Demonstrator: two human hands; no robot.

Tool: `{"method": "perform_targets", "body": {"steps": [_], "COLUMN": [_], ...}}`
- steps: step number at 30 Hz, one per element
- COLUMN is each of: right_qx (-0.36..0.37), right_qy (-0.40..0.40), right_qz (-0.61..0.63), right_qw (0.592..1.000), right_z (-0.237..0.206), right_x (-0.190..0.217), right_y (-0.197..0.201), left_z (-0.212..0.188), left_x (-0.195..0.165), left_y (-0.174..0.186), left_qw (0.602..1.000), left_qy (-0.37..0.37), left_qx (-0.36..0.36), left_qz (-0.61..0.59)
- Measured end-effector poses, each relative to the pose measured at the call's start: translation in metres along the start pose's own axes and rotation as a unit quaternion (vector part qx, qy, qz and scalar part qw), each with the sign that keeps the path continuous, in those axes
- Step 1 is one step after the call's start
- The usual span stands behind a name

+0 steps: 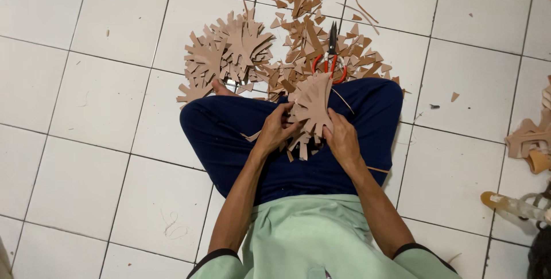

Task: The person sits on the floor and cuts tan leather pieces into flower-like shapes using red-handled scissors, trimming curved edges over their lap. They set finished cutouts aside, gather the cut pieces into a stack, and place them with the pile of completed shapes on the floor.

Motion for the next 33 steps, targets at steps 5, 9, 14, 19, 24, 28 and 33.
{"method": "perform_targets", "body": {"steps": [5,9,14,19,24,28,33], "right_qx": [0.033,0.011,0.034,0.035,0.039,0.036,0.01], "right_qy": [-0.076,-0.189,-0.136,-0.026,0.004,-0.044,-0.103], "right_qz": [0.032,0.23,0.313,0.068,0.038,0.043,0.152], "right_qw": [0.996,0.954,0.939,0.997,0.998,0.997,0.983], "right_z": [0.002,0.002,0.005,0.002,-0.007,-0.005,0.0], "right_x": [-0.023,-0.039,-0.032,-0.015,-0.009,-0.013,-0.023], "right_y": [0.007,0.026,0.035,0.019,0.007,0.004,0.014], "left_z": [-0.001,0.0,-0.001,-0.002,-0.001,-0.002,-0.002], "left_x": [0.003,0.004,0.004,0.003,0.001,0.003,0.005], "left_y": [0.001,0.001,0.002,0.002,0.001,0.002,0.005], "left_qw": [1.0,1.0,1.0,0.999,1.0,1.0,1.0], "left_qy": [-0.007,-0.001,0.004,-0.025,-0.022,0.008,0.006], "left_qx": [-0.004,-0.004,-0.006,-0.007,-0.002,-0.001,-0.007], "left_qz": [0.001,0.006,0.007,-0.023,-0.02,-0.01,0.021]}}
Point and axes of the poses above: each hand's wrist, its own z-axis towards the middle knuckle, its own y-axis out of the back of the hand, x = y × z, the point moved 3 cm from there along z, towards the middle knuckle, and after that the axes turned 3 degrees about z, right-handed, at the moved point
